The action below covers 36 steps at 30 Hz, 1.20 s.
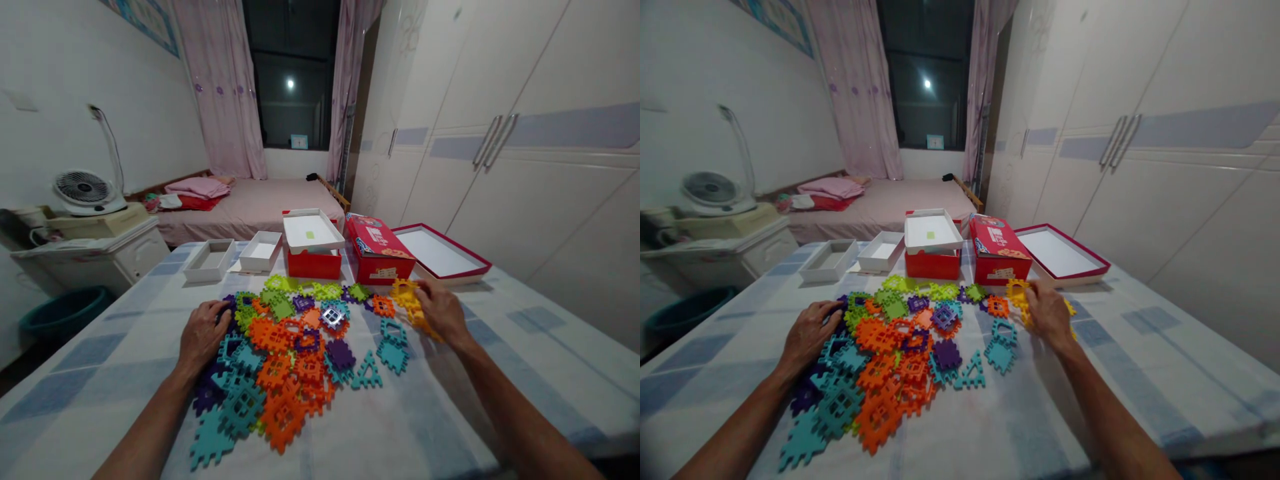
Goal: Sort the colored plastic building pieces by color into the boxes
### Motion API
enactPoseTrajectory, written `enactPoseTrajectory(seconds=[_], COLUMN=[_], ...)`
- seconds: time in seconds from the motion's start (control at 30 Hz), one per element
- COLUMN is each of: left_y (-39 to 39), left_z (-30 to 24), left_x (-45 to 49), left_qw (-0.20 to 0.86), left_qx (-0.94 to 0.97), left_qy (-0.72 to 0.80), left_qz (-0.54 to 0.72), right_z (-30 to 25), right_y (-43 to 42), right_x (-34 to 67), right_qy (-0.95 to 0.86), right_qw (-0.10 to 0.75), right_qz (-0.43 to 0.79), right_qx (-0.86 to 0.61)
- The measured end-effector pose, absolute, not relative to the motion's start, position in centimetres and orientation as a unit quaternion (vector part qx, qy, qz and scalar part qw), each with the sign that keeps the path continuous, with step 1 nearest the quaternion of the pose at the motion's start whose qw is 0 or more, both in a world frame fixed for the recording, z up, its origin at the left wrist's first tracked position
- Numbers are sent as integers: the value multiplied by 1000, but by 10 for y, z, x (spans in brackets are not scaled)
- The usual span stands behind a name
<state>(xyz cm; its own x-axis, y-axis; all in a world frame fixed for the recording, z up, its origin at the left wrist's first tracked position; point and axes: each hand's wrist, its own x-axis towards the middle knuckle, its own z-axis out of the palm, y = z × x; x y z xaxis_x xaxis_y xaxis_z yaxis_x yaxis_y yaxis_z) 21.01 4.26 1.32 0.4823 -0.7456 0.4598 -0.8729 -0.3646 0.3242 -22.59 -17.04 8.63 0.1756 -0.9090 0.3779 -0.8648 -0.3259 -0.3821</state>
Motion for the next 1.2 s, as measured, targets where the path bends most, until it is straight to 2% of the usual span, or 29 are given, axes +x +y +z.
enactPoseTrajectory(seconds=[0.1,0.17,0.23,0.37,0.5,0.6,0.7,0.8,0.9,0.97,1.03,1.1,1.2], left_y=[43,42,42,43,43,43,43,43,43,43,43,43,43], left_z=[12,11,9,8,12,15,16,16,18,19,21,21,21], left_x=[211,214,216,218,214,209,205,201,199,198,198,199,199], left_qw=[271,270,270,269,268,270,276,273,270,270,268,266,274], left_qx=[818,816,814,815,820,822,822,828,831,830,831,833,828], left_qy=[-494,-499,-503,-502,-495,-492,-486,-477,-472,-475,-474,-472,-477], left_qz=[115,110,107,106,104,101,107,115,115,112,109,107,111], right_z=[78,75,74,72,68,66,69,81,100,110,112,109,103], right_y=[-196,-198,-190,-169,-164,-172,-178,-167,-133,-104,-80,-68,-68], right_x=[-268,-273,-261,-217,-189,-185,-185,-183,-175,-165,-153,-142,-133], right_qy=[621,610,567,455,430,435,433,434,375,288,208,177,234], right_qw=[-7,-64,-85,-4,7,18,64,137,255,343,388,375,299], right_qz=[-254,-272,-290,-221,-120,-110,-106,-156,-178,-103,-4,35,-34], right_qx=[-741,-742,-766,-863,-895,-894,-893,-877,-873,-888,-898,-909,-924])
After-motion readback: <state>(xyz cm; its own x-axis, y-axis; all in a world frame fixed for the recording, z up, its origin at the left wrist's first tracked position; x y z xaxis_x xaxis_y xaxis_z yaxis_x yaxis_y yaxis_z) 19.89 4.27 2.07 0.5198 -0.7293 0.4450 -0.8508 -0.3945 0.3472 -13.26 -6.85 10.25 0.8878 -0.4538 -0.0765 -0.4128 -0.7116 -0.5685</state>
